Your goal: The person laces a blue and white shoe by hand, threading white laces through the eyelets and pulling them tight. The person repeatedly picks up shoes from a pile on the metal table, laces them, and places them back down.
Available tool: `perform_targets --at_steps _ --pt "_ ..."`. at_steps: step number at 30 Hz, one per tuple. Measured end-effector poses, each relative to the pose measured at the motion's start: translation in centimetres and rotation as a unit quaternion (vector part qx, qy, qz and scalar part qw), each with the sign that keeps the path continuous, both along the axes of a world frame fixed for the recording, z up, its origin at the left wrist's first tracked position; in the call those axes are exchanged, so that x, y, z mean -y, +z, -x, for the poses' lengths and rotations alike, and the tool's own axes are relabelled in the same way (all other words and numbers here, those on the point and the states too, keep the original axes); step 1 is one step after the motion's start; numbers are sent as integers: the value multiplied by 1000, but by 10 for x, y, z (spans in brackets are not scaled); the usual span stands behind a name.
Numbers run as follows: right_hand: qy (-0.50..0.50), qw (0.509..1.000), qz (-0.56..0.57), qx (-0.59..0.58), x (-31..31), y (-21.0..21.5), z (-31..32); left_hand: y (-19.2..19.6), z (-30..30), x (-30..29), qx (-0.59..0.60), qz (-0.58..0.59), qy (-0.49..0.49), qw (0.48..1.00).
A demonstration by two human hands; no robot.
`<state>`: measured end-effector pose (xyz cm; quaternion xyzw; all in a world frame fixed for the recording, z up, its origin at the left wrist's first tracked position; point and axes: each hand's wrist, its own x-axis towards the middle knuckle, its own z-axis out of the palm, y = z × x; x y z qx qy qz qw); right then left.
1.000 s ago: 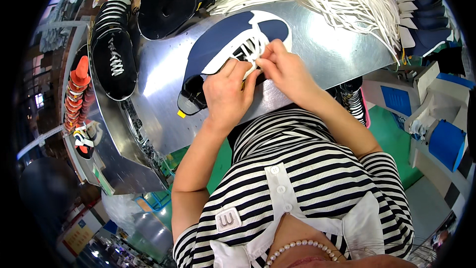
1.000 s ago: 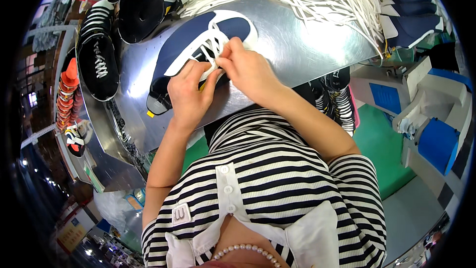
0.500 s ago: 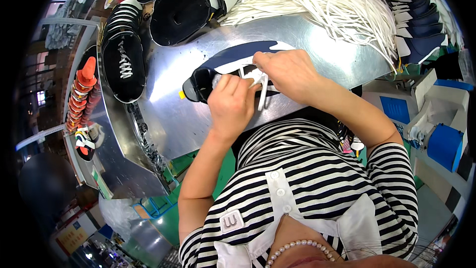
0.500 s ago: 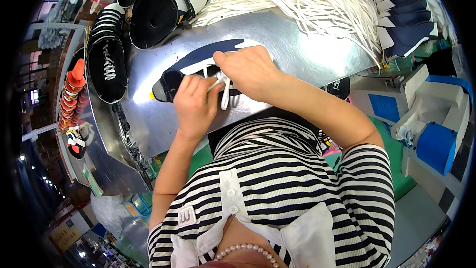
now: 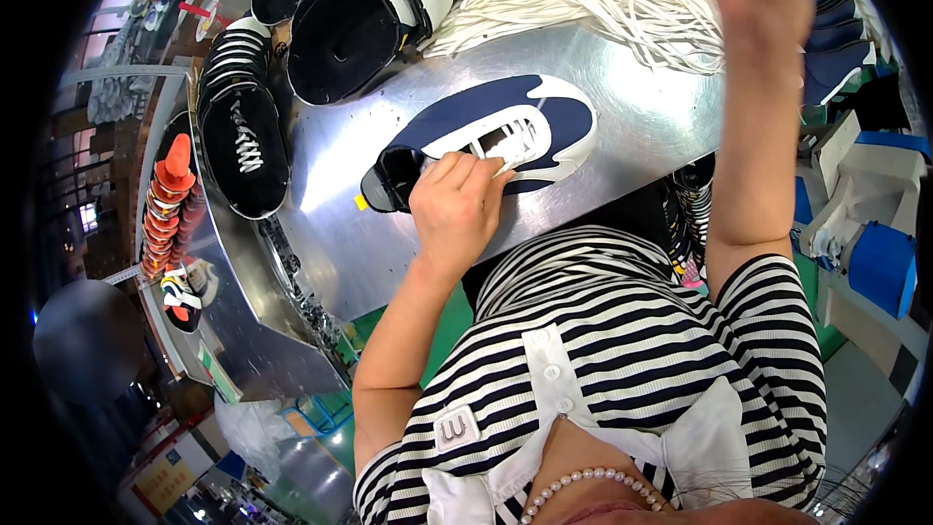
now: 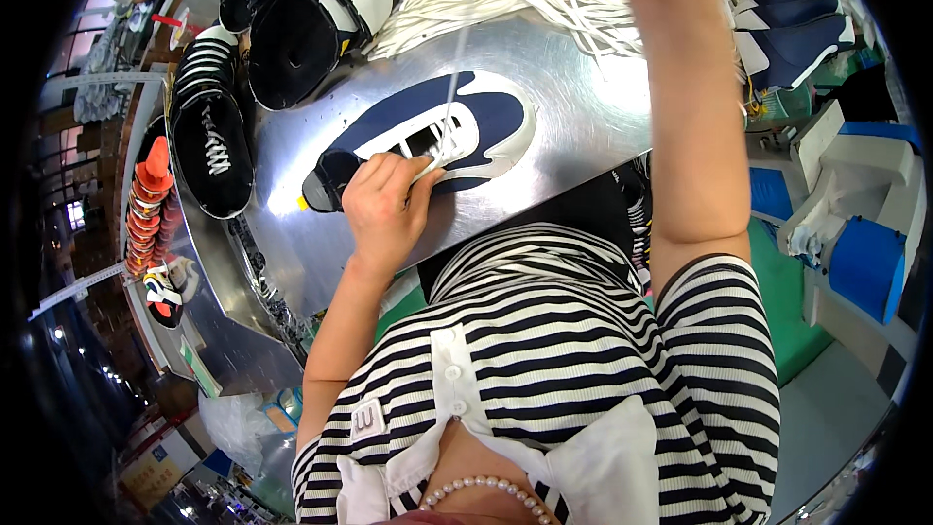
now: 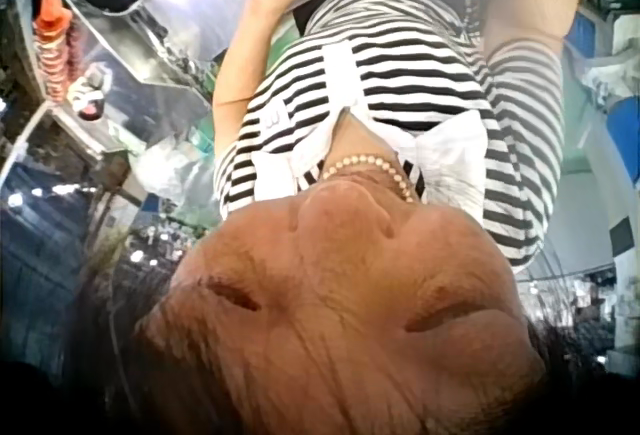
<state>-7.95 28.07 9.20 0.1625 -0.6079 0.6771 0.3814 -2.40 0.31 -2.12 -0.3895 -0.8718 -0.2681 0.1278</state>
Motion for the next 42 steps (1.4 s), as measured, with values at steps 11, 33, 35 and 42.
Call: perform_targets --at_steps 11,33,35,42 --pt "210 893 27 396 88 -122 -45 32 -6 5 272 14 184 944" --pt "170 913 -110 354 117 -132 -36 -7 9 4 199 -131 303 923" --pt "152 909 -132 365 113 -123 -43 -14 9 5 174 -151 296 927" --pt "108 893 -262 350 96 -119 -59 -17 9 3 173 -165 296 925"
